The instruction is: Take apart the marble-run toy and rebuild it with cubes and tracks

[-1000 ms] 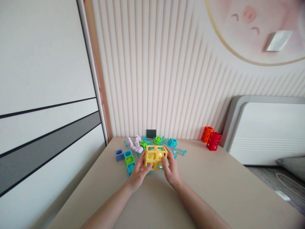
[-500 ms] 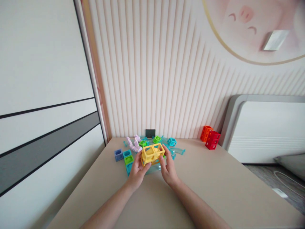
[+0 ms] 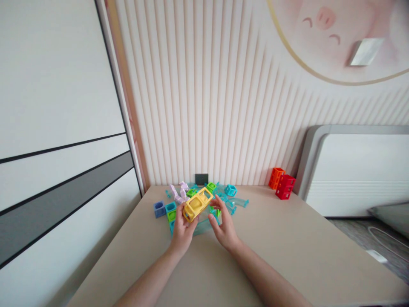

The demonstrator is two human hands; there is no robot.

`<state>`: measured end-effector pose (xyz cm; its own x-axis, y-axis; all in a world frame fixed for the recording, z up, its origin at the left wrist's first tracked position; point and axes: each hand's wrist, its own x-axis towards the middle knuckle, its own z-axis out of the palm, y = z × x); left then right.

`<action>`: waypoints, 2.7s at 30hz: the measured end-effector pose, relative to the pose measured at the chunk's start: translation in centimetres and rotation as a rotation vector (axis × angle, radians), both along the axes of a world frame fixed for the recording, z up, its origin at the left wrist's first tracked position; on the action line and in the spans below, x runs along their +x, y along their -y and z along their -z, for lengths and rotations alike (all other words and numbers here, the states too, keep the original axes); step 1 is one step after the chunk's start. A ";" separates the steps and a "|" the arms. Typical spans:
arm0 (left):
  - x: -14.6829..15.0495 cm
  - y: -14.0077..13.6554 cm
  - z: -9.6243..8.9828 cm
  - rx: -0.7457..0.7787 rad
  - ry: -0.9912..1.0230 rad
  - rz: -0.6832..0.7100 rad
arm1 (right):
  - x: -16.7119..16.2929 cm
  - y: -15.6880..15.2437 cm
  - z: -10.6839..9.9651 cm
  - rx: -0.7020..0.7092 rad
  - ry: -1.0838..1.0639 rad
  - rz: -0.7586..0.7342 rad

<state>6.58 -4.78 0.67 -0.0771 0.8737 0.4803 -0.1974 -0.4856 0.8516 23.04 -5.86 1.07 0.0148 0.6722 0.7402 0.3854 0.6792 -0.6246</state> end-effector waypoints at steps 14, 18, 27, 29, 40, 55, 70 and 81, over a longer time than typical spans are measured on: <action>-1.4 0.1 -0.4 0.602 -0.604 -0.390 | -0.2 0.3 0.4 -0.119 -0.019 -0.314; -1.4 0.1 -0.5 0.581 -0.601 -0.355 | -0.1 0.6 0.3 -0.077 0.002 -0.274; -1.3 -0.3 0.4 0.288 -0.483 -0.154 | -1.1 0.6 1.3 -0.028 0.065 0.019; -1.0 -0.5 0.7 0.262 -0.436 -0.123 | -1.3 0.7 1.4 -0.024 0.107 0.075; 0.6 1.6 0.5 0.390 -0.705 -0.044 | 6.0 -5.2 -2.7 -0.027 -0.005 0.525; 1.1 3.8 -0.8 0.625 -0.998 0.131 | 21.9 -13.8 0.1 -0.510 -0.122 1.013; 1.7 3.1 -0.2 0.677 -0.949 0.182 | 23.0 -16.3 1.5 -0.551 -0.099 1.032; 1.8 4.0 -0.9 0.628 -1.011 0.260 | 12.4 -8.7 -0.9 0.033 0.192 0.639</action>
